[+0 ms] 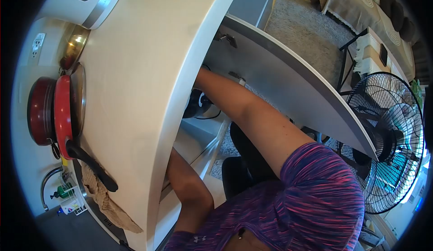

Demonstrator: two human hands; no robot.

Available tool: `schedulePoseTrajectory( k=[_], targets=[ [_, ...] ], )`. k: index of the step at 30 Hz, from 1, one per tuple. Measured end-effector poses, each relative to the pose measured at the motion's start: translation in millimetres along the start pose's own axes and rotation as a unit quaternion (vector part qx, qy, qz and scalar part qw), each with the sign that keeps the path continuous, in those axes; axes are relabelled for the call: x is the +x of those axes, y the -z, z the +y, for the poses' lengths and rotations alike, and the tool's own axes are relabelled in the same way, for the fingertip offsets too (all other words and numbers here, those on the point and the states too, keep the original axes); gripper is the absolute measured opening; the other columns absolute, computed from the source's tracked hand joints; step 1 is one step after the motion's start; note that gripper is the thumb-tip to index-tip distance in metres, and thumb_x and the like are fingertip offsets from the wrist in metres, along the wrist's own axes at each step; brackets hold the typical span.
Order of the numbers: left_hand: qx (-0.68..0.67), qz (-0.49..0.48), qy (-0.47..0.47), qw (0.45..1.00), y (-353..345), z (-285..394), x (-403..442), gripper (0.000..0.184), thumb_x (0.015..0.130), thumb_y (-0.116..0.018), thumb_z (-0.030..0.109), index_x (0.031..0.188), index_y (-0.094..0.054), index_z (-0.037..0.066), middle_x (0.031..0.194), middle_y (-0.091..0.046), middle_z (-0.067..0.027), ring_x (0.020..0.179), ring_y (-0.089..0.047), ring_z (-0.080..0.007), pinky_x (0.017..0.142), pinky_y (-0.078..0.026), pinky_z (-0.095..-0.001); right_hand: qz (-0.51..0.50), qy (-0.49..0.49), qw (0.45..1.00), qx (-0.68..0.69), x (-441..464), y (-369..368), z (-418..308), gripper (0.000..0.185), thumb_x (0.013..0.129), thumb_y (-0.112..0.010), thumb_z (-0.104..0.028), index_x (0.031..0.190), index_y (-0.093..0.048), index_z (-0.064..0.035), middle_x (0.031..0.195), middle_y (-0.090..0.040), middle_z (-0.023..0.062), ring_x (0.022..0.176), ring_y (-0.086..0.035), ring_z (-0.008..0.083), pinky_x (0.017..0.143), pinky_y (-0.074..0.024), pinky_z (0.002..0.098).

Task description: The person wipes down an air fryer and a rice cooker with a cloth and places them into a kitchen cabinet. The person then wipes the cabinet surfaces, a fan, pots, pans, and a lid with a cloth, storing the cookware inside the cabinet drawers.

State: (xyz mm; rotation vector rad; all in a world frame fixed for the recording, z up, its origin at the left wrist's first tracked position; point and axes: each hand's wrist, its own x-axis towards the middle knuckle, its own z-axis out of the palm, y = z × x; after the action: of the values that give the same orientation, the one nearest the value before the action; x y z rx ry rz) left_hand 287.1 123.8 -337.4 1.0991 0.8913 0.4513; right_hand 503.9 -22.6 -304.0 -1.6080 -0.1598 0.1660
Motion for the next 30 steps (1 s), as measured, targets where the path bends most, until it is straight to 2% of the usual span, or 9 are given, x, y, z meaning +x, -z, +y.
schedulePoseTrajectory(
  k=[14,21,22,23,24,27,28,29,30],
  targets=[
    [-0.028,-0.004,0.029,0.999,-21.5,-18.8,31.2,0.023,0.084,-0.054,0.023,0.103,-0.053,0.009,0.093,-0.055,-0.0039,0.087,-0.052,-0.0158,0.075,-0.043,-0.0280,0.019,-0.063,0.989,0.134,-3.0,-1.8,21.2,0.047,0.082,-0.051,-0.038,0.109,-0.056,0.0007,0.105,-0.059,0.0191,0.098,-0.057,0.0261,0.082,-0.0450,0.0350],
    [-0.068,-0.001,0.123,0.990,-21.9,-46.0,-52.2,0.021,0.085,-0.053,0.020,0.103,-0.053,0.009,0.093,-0.054,-0.0032,0.087,-0.052,-0.0149,0.076,-0.042,-0.0272,-0.035,-0.258,0.902,0.345,-73.8,55.9,14.2,0.046,0.082,-0.051,-0.036,0.110,-0.056,0.0004,0.105,-0.059,0.0183,0.098,-0.057,0.0251,0.082,-0.0450,0.0347],
    [-0.067,-0.017,0.148,0.987,-22.4,-49.8,-78.0,0.021,0.085,-0.053,0.020,0.103,-0.053,0.009,0.092,-0.054,-0.0031,0.087,-0.052,-0.0147,0.076,-0.042,-0.0271,-0.057,-0.285,0.901,0.322,-94.7,69.7,12.3,0.045,0.082,-0.051,-0.035,0.110,-0.056,0.0004,0.106,-0.059,0.0181,0.098,-0.057,0.0249,0.082,-0.0450,0.0346],
    [-0.057,-0.050,0.186,0.980,-20.3,-57.0,-106.1,0.021,0.085,-0.053,0.019,0.103,-0.053,0.009,0.092,-0.054,-0.0030,0.088,-0.052,-0.0146,0.076,-0.042,-0.0270,-0.102,-0.291,0.915,0.259,-111.7,82.7,15.3,0.038,0.082,-0.053,-0.027,0.111,-0.056,-0.0013,0.101,-0.059,0.0126,0.092,-0.055,0.0206,0.077,-0.0453,0.0332],
    [-0.045,-0.087,0.218,0.971,-20.5,-56.7,-136.6,0.020,0.085,-0.053,0.019,0.102,-0.053,0.009,0.092,-0.054,-0.0029,0.088,-0.052,-0.0145,0.077,-0.042,-0.0268,-0.196,-0.273,0.938,0.090,-128.2,101.0,58.5,0.040,0.084,-0.052,-0.030,0.112,-0.055,-0.0011,0.098,-0.058,0.0105,0.084,-0.054,0.0194,0.074,-0.0446,0.0325],
    [0.073,-0.301,0.234,0.922,-29.1,-8.6,-232.8,0.032,0.086,-0.052,0.027,0.109,-0.053,0.005,0.097,-0.057,-0.0050,0.089,-0.052,-0.0146,0.075,-0.043,-0.0296,-0.194,-0.366,0.908,0.062,-211.0,121.7,-51.2,0.037,0.087,-0.047,-0.035,0.096,-0.060,-0.0015,0.082,-0.058,0.0086,0.070,-0.054,0.0183,0.062,-0.0452,0.0299],
    [0.063,-0.303,0.228,0.923,-31.7,10.7,-251.5,0.032,0.086,-0.052,0.027,0.109,-0.053,0.005,0.097,-0.057,-0.0050,0.089,-0.052,-0.0146,0.075,-0.043,-0.0296,-0.213,-0.383,0.897,0.058,-226.6,126.7,-67.3,0.037,0.087,-0.047,-0.035,0.093,-0.062,-0.0016,0.079,-0.057,0.0070,0.068,-0.053,0.0164,0.060,-0.0433,0.0281],
    [0.143,-0.389,0.203,0.887,-32.4,28.6,-265.8,0.032,0.087,-0.051,0.026,0.111,-0.052,0.005,0.101,-0.054,-0.0042,0.091,-0.051,-0.0132,0.079,-0.041,-0.0281,-0.215,-0.377,0.899,0.049,-235.7,129.9,-91.1,0.037,0.087,-0.047,-0.035,0.093,-0.062,-0.0016,0.079,-0.057,0.0070,0.068,-0.053,0.0164,0.060,-0.0433,0.0281],
    [0.222,-0.466,0.175,0.839,-31.4,45.9,-279.4,0.032,0.087,-0.050,0.024,0.113,-0.050,0.005,0.105,-0.051,-0.0033,0.094,-0.049,-0.0119,0.082,-0.040,-0.0266,-0.285,-0.364,0.887,-0.006,-245.9,132.8,-115.7,0.036,0.088,-0.047,-0.034,0.093,-0.062,-0.0014,0.076,-0.055,0.0054,0.067,-0.051,0.0152,0.060,-0.0425,0.0275]
  ],
)
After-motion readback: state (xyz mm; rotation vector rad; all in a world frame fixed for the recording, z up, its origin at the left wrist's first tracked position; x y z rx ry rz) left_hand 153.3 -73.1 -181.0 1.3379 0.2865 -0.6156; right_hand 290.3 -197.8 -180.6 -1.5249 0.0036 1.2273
